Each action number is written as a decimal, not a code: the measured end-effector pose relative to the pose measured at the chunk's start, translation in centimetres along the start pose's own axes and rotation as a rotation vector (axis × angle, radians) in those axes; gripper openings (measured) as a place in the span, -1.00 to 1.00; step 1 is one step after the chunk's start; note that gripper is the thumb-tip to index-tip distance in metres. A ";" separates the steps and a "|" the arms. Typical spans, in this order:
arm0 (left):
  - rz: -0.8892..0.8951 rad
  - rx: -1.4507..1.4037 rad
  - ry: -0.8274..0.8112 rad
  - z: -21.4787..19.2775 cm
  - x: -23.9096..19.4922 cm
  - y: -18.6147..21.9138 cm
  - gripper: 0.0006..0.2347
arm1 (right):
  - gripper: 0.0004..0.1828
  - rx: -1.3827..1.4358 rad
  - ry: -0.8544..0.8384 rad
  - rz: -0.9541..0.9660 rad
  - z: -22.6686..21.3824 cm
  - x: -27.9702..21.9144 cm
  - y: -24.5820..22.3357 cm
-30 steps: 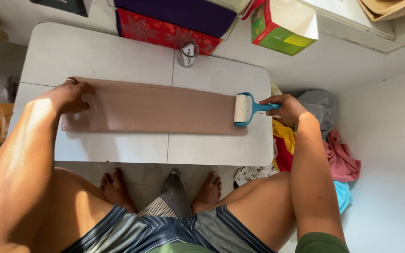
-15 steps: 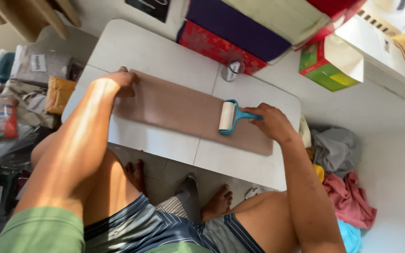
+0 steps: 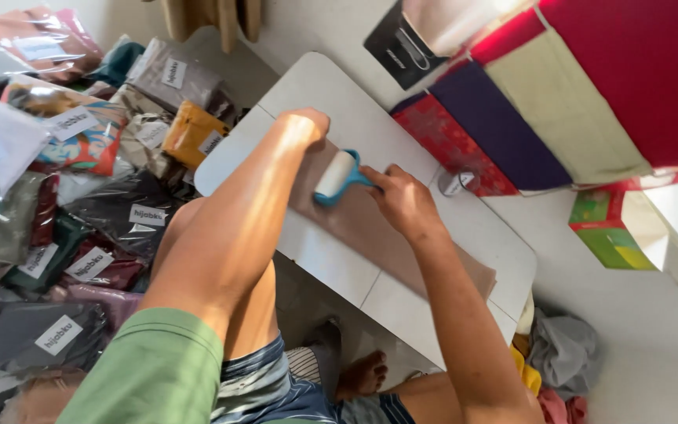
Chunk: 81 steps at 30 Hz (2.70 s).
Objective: The person folds a piece of light brown fabric on a white table using a lint roller to smooth it out. After folding the fabric into a compact square, the person places it into a clear plastic bag and seals it.
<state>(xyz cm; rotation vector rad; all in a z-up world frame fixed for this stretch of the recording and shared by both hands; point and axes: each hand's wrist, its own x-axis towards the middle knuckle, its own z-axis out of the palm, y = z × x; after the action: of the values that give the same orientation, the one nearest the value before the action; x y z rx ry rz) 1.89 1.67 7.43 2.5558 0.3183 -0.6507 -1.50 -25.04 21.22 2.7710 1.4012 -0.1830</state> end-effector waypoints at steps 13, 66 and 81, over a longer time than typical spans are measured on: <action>-0.039 -0.041 0.137 -2.5 -4.4 -0.1 -0.63 | -0.54 0.079 -0.127 0.086 -0.7 4.4 -3.1; 0.098 0.283 -0.157 2.9 -3.5 3.8 -0.61 | -0.63 0.184 -0.230 0.852 1.3 -27.8 18.1; 0.030 0.106 -0.183 2.4 -3.8 3.9 -0.68 | -0.75 0.039 0.009 0.709 4.1 -26.5 20.9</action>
<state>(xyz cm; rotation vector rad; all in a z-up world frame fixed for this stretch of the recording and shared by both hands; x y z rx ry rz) -1.05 -3.26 9.02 2.5701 0.1870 -0.9047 -0.61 -59.03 19.78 3.0851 0.3489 -0.1690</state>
